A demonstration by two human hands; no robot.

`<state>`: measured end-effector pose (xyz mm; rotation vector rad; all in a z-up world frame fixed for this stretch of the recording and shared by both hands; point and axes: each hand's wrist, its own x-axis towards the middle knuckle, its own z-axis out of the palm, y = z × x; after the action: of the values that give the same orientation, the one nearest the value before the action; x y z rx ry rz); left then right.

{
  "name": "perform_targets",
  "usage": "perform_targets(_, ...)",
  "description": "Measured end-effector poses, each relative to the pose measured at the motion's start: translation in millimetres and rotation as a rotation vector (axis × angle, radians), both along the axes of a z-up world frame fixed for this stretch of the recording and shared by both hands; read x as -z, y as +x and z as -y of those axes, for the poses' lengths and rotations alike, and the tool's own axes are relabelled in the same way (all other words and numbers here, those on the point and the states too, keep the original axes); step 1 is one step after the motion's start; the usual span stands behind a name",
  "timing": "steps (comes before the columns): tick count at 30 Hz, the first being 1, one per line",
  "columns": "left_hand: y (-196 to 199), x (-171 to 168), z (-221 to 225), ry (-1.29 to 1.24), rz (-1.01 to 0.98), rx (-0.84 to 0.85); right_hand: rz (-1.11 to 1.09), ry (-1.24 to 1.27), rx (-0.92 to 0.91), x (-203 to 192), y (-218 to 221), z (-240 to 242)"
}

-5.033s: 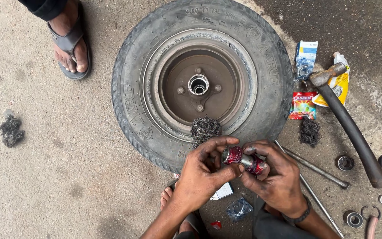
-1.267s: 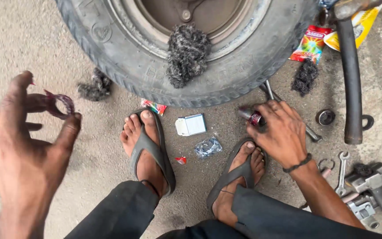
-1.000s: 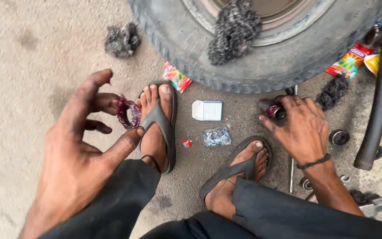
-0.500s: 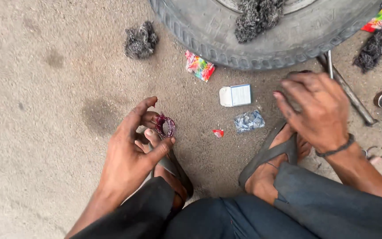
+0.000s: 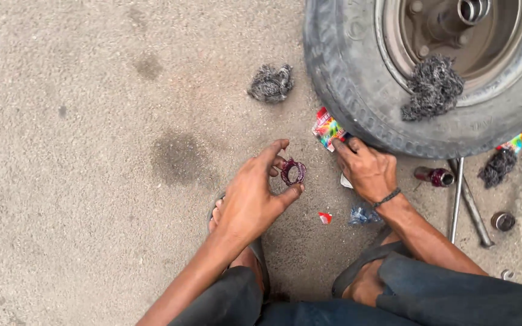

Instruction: Cleaning and greasing a wheel bearing and seal for a small vehicle wheel.

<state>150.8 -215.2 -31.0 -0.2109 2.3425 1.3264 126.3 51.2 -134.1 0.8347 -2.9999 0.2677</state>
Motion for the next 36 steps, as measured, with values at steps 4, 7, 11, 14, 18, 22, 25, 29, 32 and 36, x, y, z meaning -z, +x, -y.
perform_targets(4, 3.9, 9.5, 4.6, -0.041, -0.065, 0.023, -0.038, -0.050, 0.000, 0.0, 5.1, 13.5)
perform_targets(7, 7.7, 17.4, 6.3, -0.071, -0.153, 0.069, 0.050, -0.073, 0.046, -10.7, 24.1, 28.4)
perform_targets(11, 3.9, 26.3, -2.4, -0.167, -0.128, 0.129, 0.244, -0.195, -0.052, -23.3, 42.6, 31.4)
perform_targets(14, 8.1, 44.4, -9.4, -0.177, -0.175, 0.184, 0.353, -0.229, -0.031, -21.1, 49.4, 30.1)
perform_targets(18, 11.9, 63.3, -27.5, -0.181, -0.185, 0.227, 0.356, -0.309, 0.046, -22.8, 54.6, 22.7)
perform_targets(22, 11.5, 70.1, -41.2, -0.179, -0.247, 0.268, 0.401, -0.384, 0.209, -31.7, 56.1, 14.6)
perform_targets(25, 10.1, 68.8, -42.1, -0.187, -0.240, 0.296, 0.491, -0.455, 0.374, -39.2, 53.8, 11.3)
perform_targets(29, 13.5, 71.4, -39.2, -0.114, -0.254, 0.277, 0.456, -0.557, 0.472, -42.2, 54.5, -4.8)
perform_targets(32, 12.3, 67.3, -36.1, -0.172, -0.323, 0.343, 0.407, -0.635, 0.488, -45.2, 55.8, -26.8)
perform_targets(36, 9.9, 62.0, -34.0, -0.247, -0.384, 0.399, 0.430, -0.653, 0.618, -55.0, 64.8, -58.1)
